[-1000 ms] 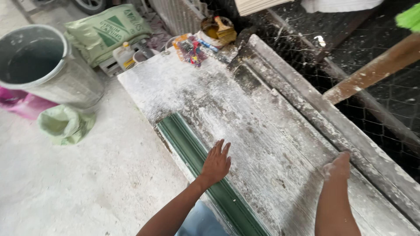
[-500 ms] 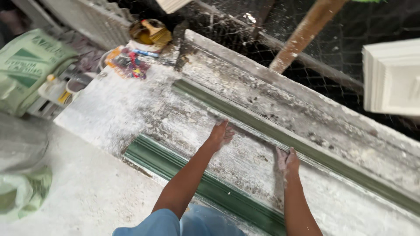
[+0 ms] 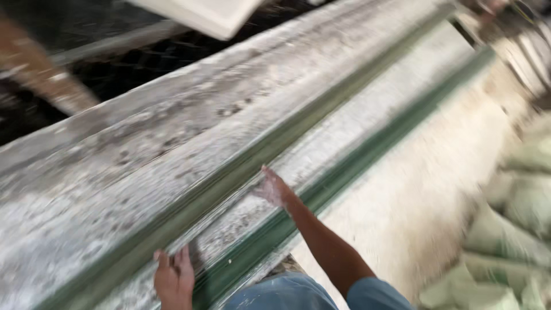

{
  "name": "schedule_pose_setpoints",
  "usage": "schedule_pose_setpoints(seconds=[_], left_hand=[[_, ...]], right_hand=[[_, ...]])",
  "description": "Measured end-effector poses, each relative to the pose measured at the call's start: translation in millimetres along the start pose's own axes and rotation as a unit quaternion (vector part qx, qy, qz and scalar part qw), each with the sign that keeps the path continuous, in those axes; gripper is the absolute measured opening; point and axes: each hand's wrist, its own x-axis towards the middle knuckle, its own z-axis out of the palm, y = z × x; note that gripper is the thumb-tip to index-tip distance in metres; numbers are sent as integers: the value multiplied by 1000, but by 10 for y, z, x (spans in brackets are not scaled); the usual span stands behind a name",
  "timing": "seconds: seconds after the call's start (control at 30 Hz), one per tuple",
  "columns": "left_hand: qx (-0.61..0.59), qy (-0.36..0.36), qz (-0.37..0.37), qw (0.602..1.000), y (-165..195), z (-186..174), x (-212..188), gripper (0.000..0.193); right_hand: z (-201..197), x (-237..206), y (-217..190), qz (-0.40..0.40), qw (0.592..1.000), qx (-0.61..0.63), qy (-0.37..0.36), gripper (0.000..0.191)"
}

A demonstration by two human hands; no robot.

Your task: The person scrapes dried plaster residue off a long metal mold table using an orange plastic scraper, working along its surface in sections. They then dip a wide brush into a container of liquid and brush the liquid along green mold strips set in the table.

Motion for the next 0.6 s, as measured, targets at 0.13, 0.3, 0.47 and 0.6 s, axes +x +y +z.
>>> schedule_pose_setpoints(seconds=[0.13, 0.3, 0.47, 0.6], left_hand=[[-10, 6, -5, 1000, -168, -317, -33, 32], [46, 35, 21, 998, -64, -608, 22, 41], [78, 18, 109, 991, 382, -506, 244, 35], [79, 17, 108, 991, 589, -444, 333, 25]], right_hand=[[-389, -151, -818, -195, 973, -18, 125, 83], [-415, -128, -834, -288, 941, -2, 177, 66], [-340, -154, -230, -248, 960, 47, 119, 71], [-276, -181, -8, -202, 967, 95, 119, 63]])
